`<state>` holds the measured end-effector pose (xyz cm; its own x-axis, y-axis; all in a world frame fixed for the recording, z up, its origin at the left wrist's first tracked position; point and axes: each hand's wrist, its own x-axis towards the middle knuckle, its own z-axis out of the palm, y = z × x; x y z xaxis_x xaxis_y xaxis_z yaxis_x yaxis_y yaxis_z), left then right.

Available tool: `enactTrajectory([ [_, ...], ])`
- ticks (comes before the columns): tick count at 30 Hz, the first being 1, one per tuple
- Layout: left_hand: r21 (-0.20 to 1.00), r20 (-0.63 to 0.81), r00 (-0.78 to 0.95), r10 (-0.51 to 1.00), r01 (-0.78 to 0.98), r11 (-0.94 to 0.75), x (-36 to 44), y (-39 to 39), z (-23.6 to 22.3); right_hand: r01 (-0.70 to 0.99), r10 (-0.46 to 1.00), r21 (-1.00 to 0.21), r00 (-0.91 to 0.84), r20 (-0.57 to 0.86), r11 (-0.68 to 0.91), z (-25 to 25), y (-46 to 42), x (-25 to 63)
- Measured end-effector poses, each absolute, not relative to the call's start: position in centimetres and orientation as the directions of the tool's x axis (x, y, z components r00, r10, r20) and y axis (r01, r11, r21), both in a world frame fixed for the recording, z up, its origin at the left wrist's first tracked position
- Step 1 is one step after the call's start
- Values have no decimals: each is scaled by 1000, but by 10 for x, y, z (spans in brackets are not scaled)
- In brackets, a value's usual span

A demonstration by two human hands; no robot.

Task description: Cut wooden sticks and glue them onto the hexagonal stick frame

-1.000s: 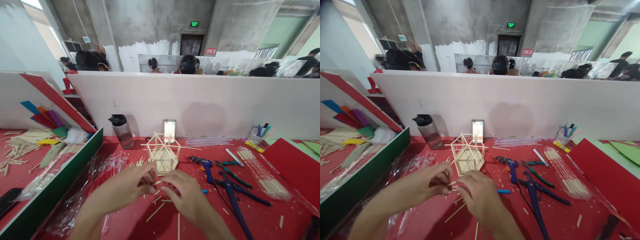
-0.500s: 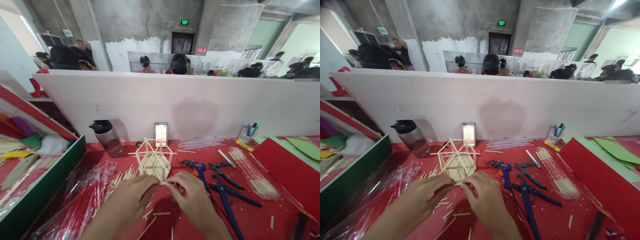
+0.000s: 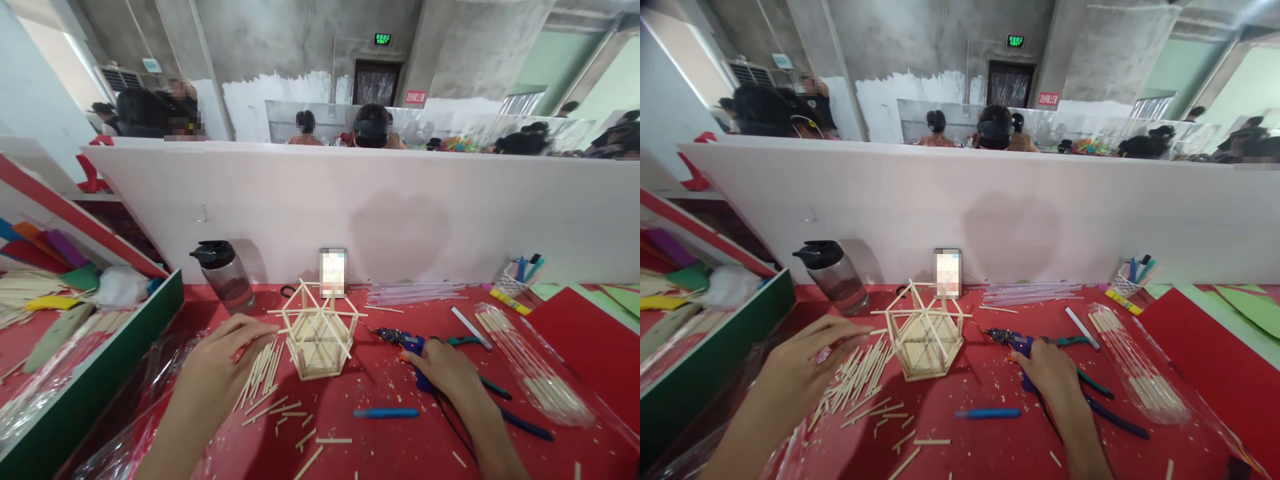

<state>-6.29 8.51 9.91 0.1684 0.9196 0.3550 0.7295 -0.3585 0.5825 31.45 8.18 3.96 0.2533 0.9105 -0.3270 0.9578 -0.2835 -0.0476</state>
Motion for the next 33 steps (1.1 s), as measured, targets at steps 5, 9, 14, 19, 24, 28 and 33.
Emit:
enactTrajectory([
  [5,640,283,146,948,708,-300,-60,92,88,967,916,-70,206,-344,-244,30,85,318],
  [9,696,193,185,963,666,-268,-58,98,78,929,945,-247,213,-250,-275,30,83,330],
  [14,769,172,192,966,587,-253,-53,101,72,452,960,-855,229,-163,-254,49,75,330],
  [19,838,153,232,961,485,-250,-46,102,66,320,987,-947,159,39,-14,71,64,300],
  [24,872,146,243,959,426,-241,-42,103,61,430,998,-901,16,68,55,79,52,259],
  [28,891,157,244,957,383,-243,-40,103,61,555,994,-824,-64,92,112,91,51,228],
  [33,907,157,263,952,343,-244,-37,103,57,670,983,-721,-86,163,178,93,57,210],
])
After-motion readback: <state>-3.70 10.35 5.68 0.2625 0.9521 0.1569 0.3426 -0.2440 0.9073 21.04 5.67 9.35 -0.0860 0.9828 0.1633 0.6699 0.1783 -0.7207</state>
